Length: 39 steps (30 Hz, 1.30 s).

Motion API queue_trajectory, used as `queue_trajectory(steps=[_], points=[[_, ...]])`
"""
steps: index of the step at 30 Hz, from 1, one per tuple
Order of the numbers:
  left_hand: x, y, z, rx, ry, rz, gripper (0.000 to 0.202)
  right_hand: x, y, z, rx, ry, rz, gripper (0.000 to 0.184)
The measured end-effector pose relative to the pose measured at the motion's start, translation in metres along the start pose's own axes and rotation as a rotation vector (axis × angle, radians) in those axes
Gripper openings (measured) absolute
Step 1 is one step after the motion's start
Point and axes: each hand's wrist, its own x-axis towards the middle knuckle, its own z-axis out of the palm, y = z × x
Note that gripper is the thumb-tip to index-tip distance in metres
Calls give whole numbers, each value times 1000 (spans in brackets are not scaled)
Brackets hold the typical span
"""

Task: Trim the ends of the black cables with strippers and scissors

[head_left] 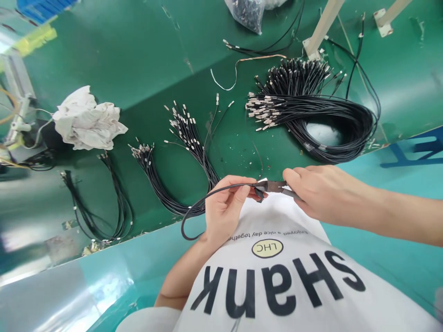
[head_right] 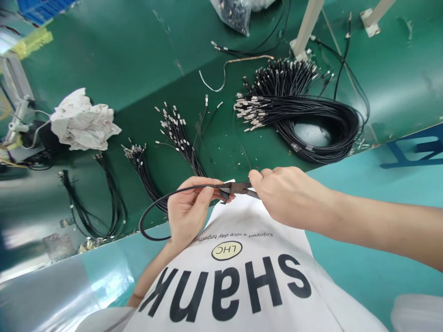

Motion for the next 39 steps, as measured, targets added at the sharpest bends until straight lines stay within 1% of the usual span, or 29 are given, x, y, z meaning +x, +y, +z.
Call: queue_trajectory(steps=[3, 6, 9, 13, 18, 23, 29, 32, 35, 39], points=[[1, -1, 0, -37, 7, 10, 11, 0, -1, -5, 35, -17, 14, 10], [1, -2, 0, -26, 23, 4, 11, 0, -2, -9, 30, 16, 5, 9], [0, -2, 0, -21, 27, -8, 12, 1, -3, -9, 20, 31, -11, 10], [0, -3, 0, -29, 31, -13, 9, 0, -4, -9, -23, 3, 0, 10], [0, -4, 0, -56, 2, -5, 7, -1, -6, -9, -57, -4, -17, 14], [0, -5, 1, -94, -10, 11, 8, -2, -4, -5, -50, 43, -47, 15], [2, -4, 3, -178, -29, 8, 7, 1, 0, 5, -266, 165, -74, 18], [2, -4, 4, -200, -26, -6, 7, 1, 2, 5, -323, 193, -68, 20], [2, -4, 3, -193, -17, 0, 6, 0, 2, 1, -228, 175, -62, 18], [2, -5, 3, -168, 1, 23, 6, -1, 1, -8, -76, 101, -31, 14]])
